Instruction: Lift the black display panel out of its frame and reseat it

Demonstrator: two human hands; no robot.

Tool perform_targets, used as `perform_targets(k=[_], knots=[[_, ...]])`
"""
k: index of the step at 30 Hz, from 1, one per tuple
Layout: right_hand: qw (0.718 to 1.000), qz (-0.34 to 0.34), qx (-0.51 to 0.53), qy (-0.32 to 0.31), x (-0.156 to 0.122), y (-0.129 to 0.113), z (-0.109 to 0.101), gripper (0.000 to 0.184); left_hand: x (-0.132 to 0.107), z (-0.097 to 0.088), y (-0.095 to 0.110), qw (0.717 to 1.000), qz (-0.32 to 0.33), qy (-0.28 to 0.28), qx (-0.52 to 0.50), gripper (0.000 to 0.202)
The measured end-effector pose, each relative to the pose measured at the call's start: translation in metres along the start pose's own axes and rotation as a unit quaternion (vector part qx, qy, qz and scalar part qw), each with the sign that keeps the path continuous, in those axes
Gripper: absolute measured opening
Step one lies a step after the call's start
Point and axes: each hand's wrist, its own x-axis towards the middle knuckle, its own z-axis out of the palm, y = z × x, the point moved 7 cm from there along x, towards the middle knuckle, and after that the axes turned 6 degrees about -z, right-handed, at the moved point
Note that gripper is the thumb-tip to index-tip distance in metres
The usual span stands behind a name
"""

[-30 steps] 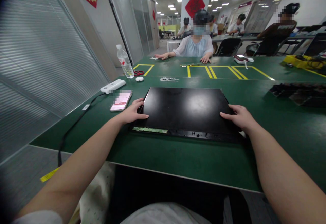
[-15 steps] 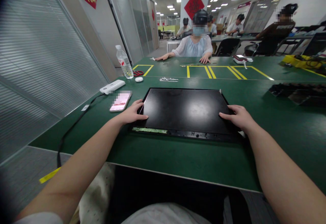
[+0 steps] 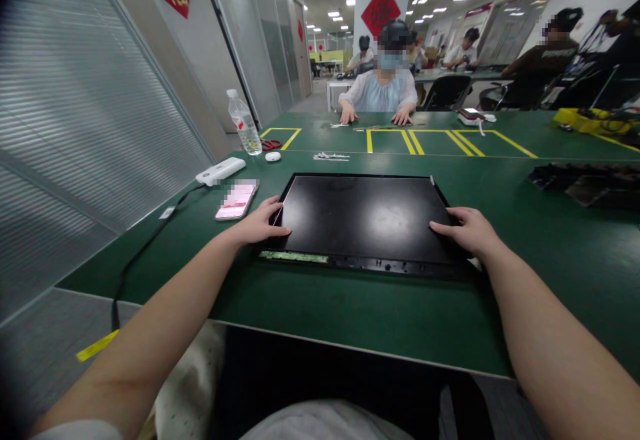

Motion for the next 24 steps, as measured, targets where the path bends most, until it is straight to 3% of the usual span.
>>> perform_targets(k=[5, 12, 20, 24], knots=[[0.999, -0.014, -0.044, 0.005, -0.001, -0.002, 0.0, 0.055, 0.0, -0.001, -0.001, 1.0, 0.009, 0.006, -0.007, 0.078], [0.985, -0.114, -0.131, 0.0, 0.001, -0.01, 0.004, 0.044, 0.0, 0.0, -0.002, 1.0, 0.004, 0.0, -0.015, 0.084], [0.992, -0.066, -0.107, 0.003, -0.001, -0.006, -0.002, 0.048, -0.003, -0.003, 0.0, 0.999, 0.011, 0.019, -0.037, 0.105], [0.998, -0.024, -0.065, 0.012, -0.008, -0.009, -0.008, 0.048, -0.004, -0.01, 0.0, 0.998, 0.017, 0.047, -0.044, 0.096]])
